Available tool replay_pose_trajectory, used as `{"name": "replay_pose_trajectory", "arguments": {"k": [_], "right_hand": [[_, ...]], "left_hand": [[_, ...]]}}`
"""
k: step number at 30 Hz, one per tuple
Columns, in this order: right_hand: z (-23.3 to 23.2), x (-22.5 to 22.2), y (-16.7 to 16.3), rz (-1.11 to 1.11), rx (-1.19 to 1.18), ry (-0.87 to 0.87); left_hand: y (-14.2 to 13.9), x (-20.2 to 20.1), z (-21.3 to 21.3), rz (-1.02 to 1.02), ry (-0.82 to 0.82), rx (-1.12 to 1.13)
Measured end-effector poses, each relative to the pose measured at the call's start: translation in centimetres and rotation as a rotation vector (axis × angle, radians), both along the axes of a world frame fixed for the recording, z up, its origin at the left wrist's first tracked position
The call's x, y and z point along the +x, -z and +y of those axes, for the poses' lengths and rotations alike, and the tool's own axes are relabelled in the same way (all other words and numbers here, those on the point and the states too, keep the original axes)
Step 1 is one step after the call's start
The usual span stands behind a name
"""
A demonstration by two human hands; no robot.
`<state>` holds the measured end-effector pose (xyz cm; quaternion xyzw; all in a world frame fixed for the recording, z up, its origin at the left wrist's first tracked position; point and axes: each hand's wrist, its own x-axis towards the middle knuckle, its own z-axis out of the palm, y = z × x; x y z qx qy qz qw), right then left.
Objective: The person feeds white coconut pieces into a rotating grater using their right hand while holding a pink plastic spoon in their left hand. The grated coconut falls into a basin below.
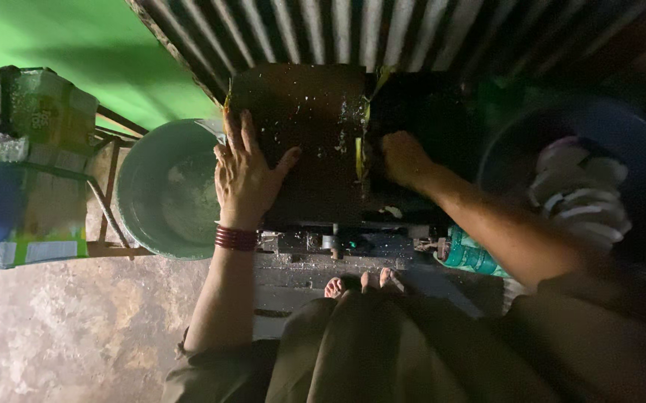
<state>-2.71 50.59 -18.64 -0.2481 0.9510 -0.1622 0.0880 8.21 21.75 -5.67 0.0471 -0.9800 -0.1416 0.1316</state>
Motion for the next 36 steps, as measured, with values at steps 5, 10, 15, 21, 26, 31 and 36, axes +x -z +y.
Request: {"name": "replay_pose_trajectory", "arguments": {"k": [5,10,15,21,26,31,36], "right_hand": [[-0.3,-0.1,0.1,0.084,-0.028,-0.057],[-0.6,-0.1,0.3,0.049,0.104,-0.092],[-1.2,0.0,-1.1,0.188,0.071,-0.209],[2.4,3.6,-5.9,0.276,-0.568,-0.073],[15.2,8.0,-9.1,0.385,-0.547,0.484],[26.0,7.3,-5.6,0.049,-0.105,0.857],[27.2,5.4,-1.6,-0.085,0.007,0.835]], "left_hand": [[-0.1,-0.1,0.0,-0.034,-0.008,0.003],[-0.3,0.1,0.1,-0.050,-0.022,0.023],[-0.5,0.0,-0.1,-0.147,-0.026,-0.057],[0.1,1.2,-0.5,-0.043,0.018,-0.033],[0.4,1.5,-0.6,-0.064,0.010,-0.024],[0.0,1.1,-0.4,-0.080,-0.010,0.005],[-0.2,1.0,-0.2,-0.079,-0.024,0.017]]}}
